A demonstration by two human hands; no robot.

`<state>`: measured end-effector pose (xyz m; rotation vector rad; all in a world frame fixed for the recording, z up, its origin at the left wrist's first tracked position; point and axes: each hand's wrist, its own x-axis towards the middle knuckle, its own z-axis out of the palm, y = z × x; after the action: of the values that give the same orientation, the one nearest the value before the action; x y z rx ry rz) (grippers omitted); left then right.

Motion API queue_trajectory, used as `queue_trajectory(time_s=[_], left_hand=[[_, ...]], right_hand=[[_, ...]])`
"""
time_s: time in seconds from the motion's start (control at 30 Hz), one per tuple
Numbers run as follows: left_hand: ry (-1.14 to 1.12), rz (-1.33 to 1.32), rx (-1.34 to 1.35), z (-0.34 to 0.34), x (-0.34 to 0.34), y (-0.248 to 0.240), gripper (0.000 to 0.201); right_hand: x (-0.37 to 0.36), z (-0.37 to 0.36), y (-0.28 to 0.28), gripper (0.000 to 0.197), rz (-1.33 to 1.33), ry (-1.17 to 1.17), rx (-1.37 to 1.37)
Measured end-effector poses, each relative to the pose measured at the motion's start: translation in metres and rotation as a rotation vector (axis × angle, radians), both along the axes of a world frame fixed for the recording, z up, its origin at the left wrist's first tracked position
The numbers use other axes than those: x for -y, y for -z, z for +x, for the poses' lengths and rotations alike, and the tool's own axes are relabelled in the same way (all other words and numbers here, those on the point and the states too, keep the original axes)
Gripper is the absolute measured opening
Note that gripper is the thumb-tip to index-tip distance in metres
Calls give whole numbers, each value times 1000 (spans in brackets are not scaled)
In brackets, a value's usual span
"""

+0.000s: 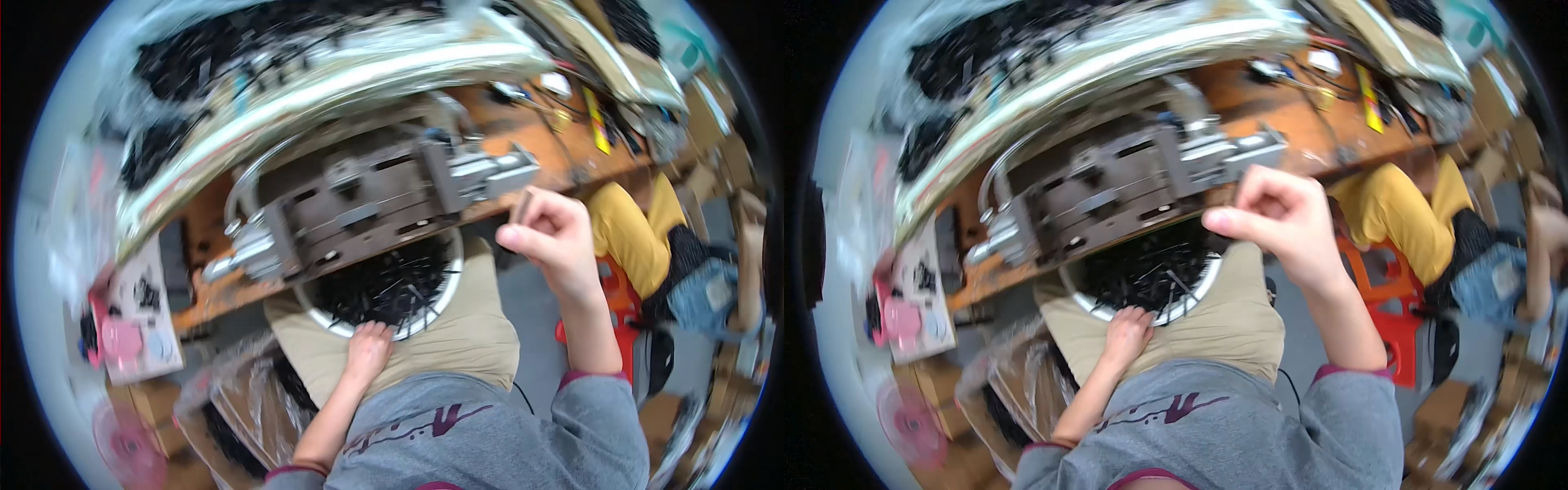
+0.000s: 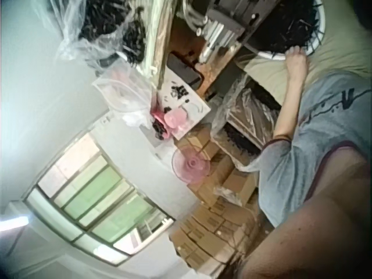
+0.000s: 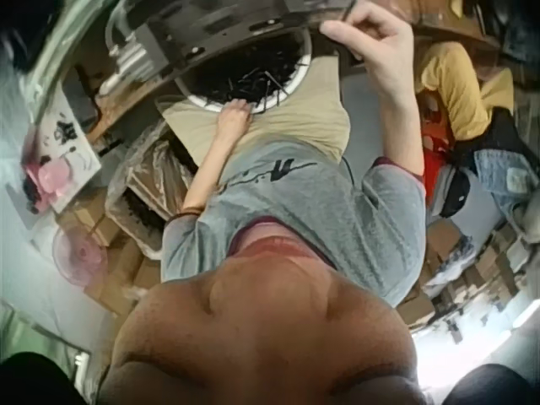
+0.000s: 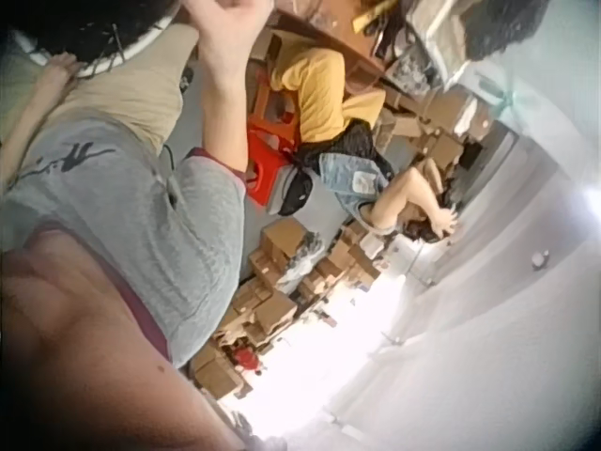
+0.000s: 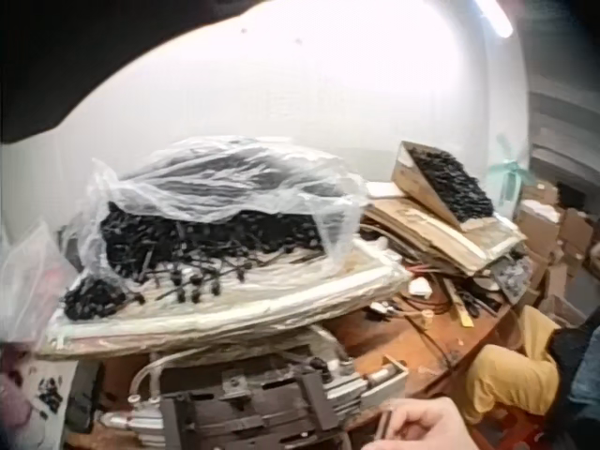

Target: Using a pneumatic jig to assemble or crimp black plastic wiring components.

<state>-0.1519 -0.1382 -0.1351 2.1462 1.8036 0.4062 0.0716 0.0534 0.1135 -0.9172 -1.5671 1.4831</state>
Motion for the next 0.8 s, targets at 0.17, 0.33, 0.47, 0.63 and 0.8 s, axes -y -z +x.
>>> queue_trajectory(time_s=[0.17, 0.33, 0.47, 0.63, 0.8], left_hand=[[-46, -36, 157, -9, -1, -16, 17], [-347, 0, 863, -27, -4, -135, 23], [-329, 260, 868, -34, 8, -168, 30], [-430, 396, 649, -53, 21, -189, 27], [-496, 491, 287, -95, 40, -195, 28]], right_hand=[[39, -35, 17, 28, 149, -27, 79], [68, -76, 50, 15, 174, -161, 218], [84, -111, 61, 16, 217, -337, 164], [92, -143, 53, 14, 69, -437, 72], [107, -163, 65, 36, 284, -480, 62]])
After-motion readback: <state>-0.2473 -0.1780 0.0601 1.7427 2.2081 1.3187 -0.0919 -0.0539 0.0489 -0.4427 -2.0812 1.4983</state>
